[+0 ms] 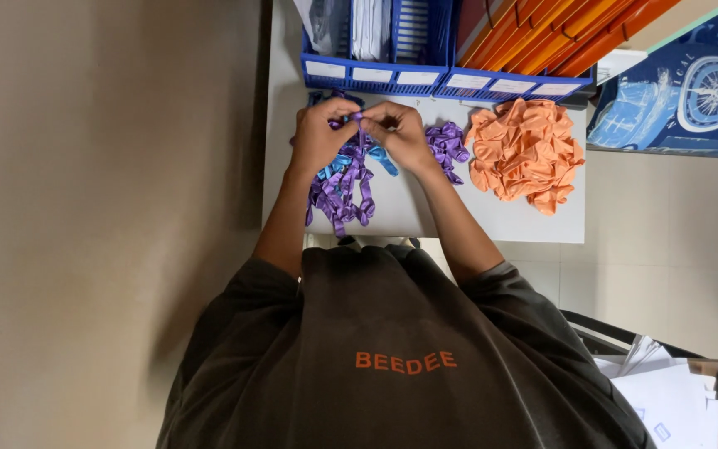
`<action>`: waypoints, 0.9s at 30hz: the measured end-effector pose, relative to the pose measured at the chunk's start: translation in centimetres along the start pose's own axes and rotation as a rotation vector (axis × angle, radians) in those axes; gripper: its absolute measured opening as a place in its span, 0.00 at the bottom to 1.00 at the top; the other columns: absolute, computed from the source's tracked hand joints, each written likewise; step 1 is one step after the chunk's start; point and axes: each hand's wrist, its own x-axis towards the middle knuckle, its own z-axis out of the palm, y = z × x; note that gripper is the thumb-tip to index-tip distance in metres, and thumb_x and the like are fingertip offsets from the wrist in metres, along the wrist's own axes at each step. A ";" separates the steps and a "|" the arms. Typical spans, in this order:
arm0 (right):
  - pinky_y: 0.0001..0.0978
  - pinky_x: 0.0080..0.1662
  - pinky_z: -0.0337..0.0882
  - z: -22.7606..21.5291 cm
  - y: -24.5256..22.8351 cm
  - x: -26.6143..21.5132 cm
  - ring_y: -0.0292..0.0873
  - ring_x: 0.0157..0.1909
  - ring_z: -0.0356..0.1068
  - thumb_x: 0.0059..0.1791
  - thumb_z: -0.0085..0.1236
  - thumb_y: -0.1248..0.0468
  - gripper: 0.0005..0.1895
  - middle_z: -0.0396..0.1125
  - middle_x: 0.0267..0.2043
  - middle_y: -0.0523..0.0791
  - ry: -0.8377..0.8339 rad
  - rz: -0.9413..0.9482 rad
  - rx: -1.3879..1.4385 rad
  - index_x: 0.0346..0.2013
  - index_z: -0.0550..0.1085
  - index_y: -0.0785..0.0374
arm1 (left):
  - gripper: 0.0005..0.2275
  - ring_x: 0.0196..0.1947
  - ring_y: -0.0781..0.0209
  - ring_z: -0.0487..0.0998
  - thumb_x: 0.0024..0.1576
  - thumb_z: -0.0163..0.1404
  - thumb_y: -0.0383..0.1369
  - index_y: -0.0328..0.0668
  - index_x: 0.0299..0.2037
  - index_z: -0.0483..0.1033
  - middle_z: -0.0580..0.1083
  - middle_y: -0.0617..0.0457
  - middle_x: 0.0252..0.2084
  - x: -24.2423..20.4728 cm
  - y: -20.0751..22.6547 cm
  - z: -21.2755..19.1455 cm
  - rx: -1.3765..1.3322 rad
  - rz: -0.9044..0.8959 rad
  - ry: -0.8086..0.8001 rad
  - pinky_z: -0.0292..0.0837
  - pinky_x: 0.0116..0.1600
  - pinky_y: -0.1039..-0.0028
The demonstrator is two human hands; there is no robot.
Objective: Sorting and organizing purple, blue, and orange fabric lanyards on an office desk.
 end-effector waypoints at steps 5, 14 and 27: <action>0.26 0.38 0.69 -0.5 -3.0 -0.4 0.32 0.34 0.69 0.53 0.62 0.72 0.01 0.74 0.34 0.43 0.103 -0.025 -0.137 0.38 0.79 0.68 | 0.13 0.39 0.61 0.85 0.52 0.62 0.24 0.34 0.47 0.80 0.83 0.47 0.41 -0.3 2.4 -0.6 0.071 -0.049 -0.043 0.79 0.46 0.75; 0.31 0.37 0.70 -7.5 -6.5 -5.0 0.37 0.32 0.71 0.53 0.58 0.71 0.01 0.74 0.33 0.46 0.185 0.038 -0.437 0.37 0.77 0.66 | 0.08 0.41 0.64 0.82 0.60 0.59 0.22 0.32 0.48 0.79 0.81 0.48 0.43 -0.2 -0.2 -1.1 -0.270 -0.056 0.079 0.80 0.46 0.75; 0.36 0.43 0.74 -4.9 -7.0 -3.1 0.45 0.38 0.75 0.50 0.66 0.66 0.12 0.76 0.40 0.50 -0.069 -0.115 -0.312 0.45 0.77 0.69 | 0.08 0.41 0.66 0.81 0.61 0.58 0.23 0.33 0.49 0.77 0.79 0.51 0.42 0.8 2.7 4.4 -0.545 -0.210 0.052 0.83 0.43 0.74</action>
